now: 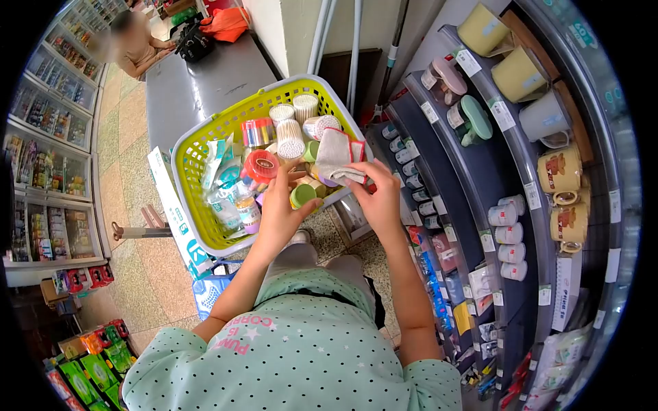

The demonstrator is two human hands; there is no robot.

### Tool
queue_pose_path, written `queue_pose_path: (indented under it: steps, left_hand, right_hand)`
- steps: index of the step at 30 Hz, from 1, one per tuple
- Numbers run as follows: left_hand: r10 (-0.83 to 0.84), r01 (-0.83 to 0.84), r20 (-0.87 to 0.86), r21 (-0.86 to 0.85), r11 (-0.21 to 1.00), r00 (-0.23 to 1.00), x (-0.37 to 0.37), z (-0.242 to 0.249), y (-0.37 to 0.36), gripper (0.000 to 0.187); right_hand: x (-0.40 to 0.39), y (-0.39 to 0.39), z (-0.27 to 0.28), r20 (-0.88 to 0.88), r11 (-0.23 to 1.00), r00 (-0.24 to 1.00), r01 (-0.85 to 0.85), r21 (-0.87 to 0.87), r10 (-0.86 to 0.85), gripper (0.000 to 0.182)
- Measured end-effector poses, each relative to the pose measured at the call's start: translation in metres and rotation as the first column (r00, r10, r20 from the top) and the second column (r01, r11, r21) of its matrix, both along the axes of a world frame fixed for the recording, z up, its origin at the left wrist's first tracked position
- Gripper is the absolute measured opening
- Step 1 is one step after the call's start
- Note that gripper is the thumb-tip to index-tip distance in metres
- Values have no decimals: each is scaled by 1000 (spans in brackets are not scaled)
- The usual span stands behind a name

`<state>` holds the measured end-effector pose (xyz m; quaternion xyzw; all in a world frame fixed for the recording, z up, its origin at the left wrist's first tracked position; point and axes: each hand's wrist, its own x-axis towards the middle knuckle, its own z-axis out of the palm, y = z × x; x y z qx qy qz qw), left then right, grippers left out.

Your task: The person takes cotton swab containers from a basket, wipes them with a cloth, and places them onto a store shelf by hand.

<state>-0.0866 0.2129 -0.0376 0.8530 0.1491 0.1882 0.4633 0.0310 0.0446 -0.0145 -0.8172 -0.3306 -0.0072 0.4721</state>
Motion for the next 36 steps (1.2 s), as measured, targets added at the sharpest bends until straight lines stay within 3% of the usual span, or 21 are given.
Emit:
queue_pose_path:
  steps: [2,6,10,13,16,19,23,24,27,30,33,36]
  left_hand:
    - [-30,27,-31,-86,996,999,3,-9,3,86]
    - [-86,71,-39,-294,953,995,6,0,7,94]
    - [-124,155,107,-367,917,987,7,8,4,90]
    - [-150,196,155,-345,918,976,5,8,2,83]
    - [-194,231,155,-281,931,969,0,10,5,73]
    - [-236,264,157,-187,946,959,-5,11,6,62]
    - [-284,298,183,-51,953,941,-14,25,8,54]
    - [-287,297,186,-28,955,940,-16,26,9,53]
    - [-306,323,212,-53,945,928,-19,21,11,57]
    - [-346,349,234,32,937,909,-18,30,15,59]
    - [-354,328,27,319,889,935,-11,38,30,60]
    - [-345,322,-8,385,865,938,0,29,58,52]
  right_hand:
    - [-10,1,6,-193,996,981,24,89,-7,25]
    - [-22,-5,12,-267,993,959,-71,97,94,27]
    - [-27,-12,17,-301,984,937,-168,54,176,32]
    - [-32,-13,20,-233,990,963,-129,51,138,50]
    - [-43,-6,24,146,999,989,24,32,-28,72]
    - [-50,2,29,207,998,977,55,13,-57,88]
    - [-53,-5,24,214,964,968,-70,-255,127,70]
    - [-55,-4,21,200,980,974,-74,-186,111,53]
    - [-59,-2,20,269,992,958,-69,-107,96,41]
    - [-61,-3,23,310,993,947,-50,-103,80,32]
    - [-65,-12,24,292,999,956,14,-53,2,30]
    - [-71,-24,25,289,993,951,119,-21,-108,31]
